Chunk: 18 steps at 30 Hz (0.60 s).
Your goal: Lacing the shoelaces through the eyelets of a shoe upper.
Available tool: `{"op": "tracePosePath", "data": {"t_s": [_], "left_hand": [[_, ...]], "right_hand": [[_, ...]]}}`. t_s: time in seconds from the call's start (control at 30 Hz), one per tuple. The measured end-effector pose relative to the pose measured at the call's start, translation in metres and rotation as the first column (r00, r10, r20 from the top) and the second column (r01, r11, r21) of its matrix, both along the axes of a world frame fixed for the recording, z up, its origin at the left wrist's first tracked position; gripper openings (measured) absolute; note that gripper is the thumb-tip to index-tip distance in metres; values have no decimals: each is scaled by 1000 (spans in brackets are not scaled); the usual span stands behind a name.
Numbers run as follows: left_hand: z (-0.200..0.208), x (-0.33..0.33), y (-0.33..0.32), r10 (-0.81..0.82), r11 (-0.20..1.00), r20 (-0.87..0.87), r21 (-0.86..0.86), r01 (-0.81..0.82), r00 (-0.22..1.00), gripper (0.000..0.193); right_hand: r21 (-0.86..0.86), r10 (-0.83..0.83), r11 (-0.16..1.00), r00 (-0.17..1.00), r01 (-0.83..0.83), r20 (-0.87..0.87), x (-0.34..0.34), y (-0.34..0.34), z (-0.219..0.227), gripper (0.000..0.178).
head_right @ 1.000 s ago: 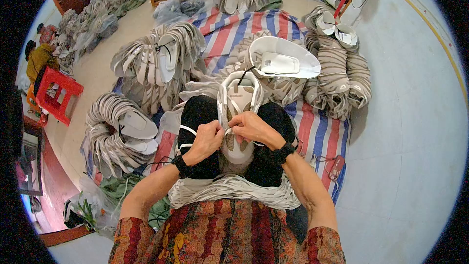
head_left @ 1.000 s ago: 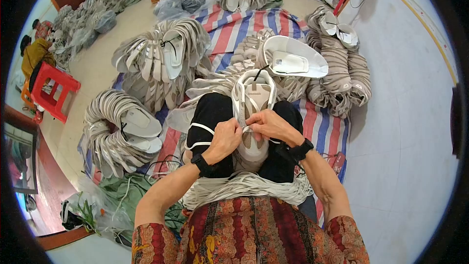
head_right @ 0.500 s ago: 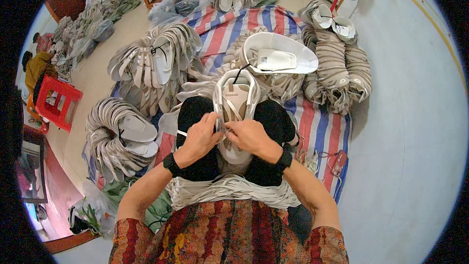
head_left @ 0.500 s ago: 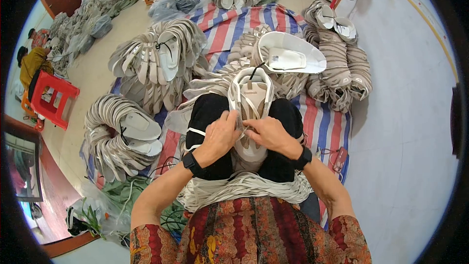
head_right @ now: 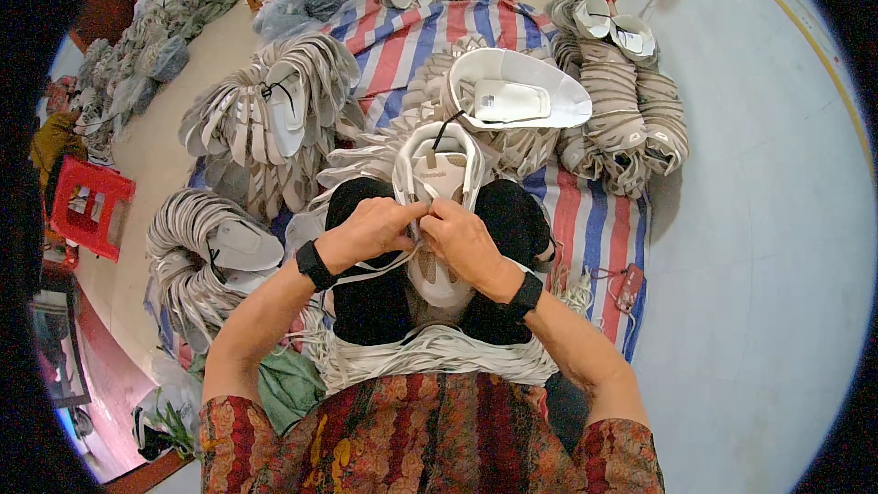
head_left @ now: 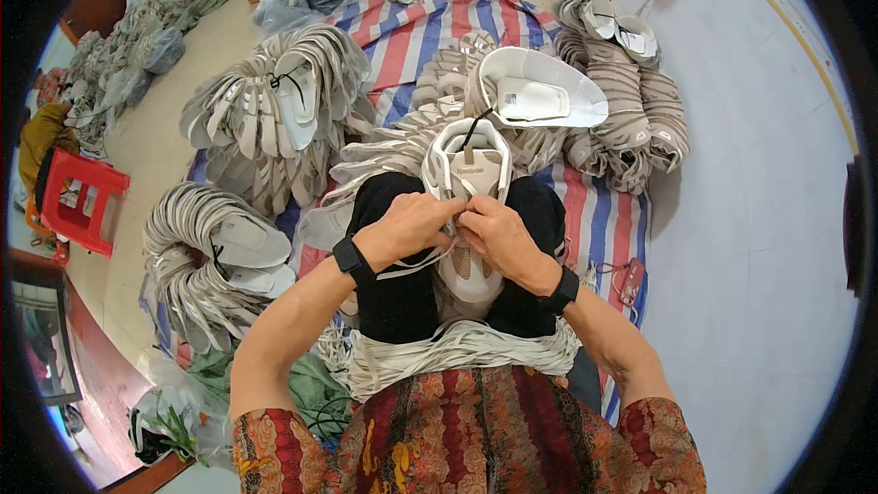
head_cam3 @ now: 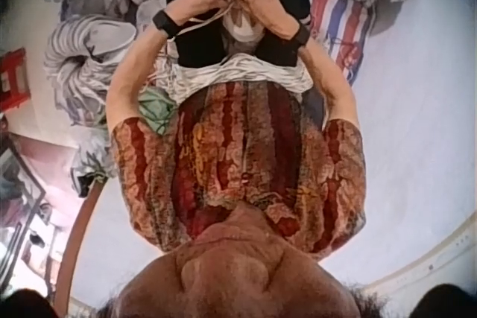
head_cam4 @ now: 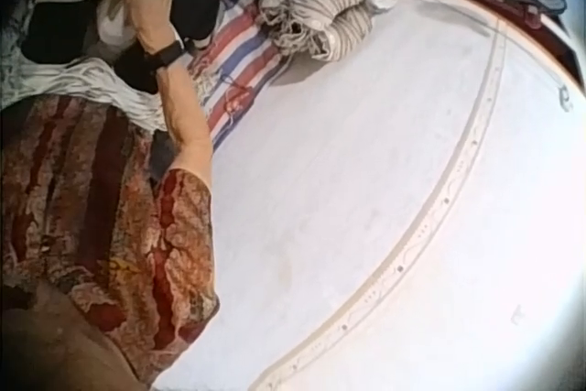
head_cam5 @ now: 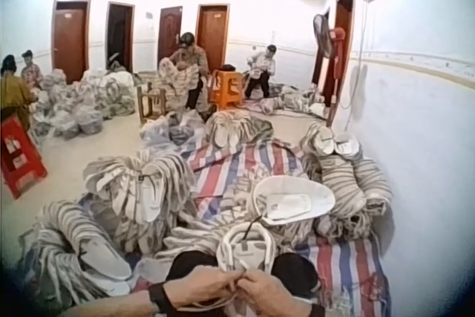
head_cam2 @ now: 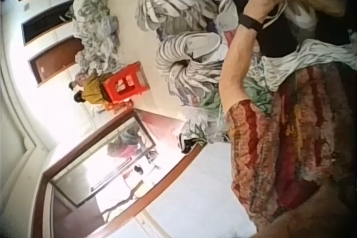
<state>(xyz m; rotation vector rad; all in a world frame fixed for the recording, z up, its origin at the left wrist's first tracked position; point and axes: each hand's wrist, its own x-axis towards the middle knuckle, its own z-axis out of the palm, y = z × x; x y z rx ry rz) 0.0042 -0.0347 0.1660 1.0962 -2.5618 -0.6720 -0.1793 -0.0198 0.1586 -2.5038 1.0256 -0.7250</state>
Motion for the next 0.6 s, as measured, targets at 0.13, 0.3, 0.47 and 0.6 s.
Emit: {"op": "tracePosePath", "data": {"t_s": [0.13,0.3,0.47,0.6], "left_hand": [[-14,-4,7,42,996,-27,-81,-44,999,41],[-24,-1,16,88,990,-183,-90,-106,979,32],[-25,1,12,58,997,-215,-45,-69,975,29],[-27,3,10,46,997,-236,-48,-59,971,29]], "right_hand": [[40,-12,999,1000,12,0,0,-1,-1,8],[7,1,1000,999,-1,-54,0,0,5,4],[-10,54,998,988,-56,-143,-2,-4,9,5],[-12,126,991,969,-132,-210,-1,-14,10,7]]}}
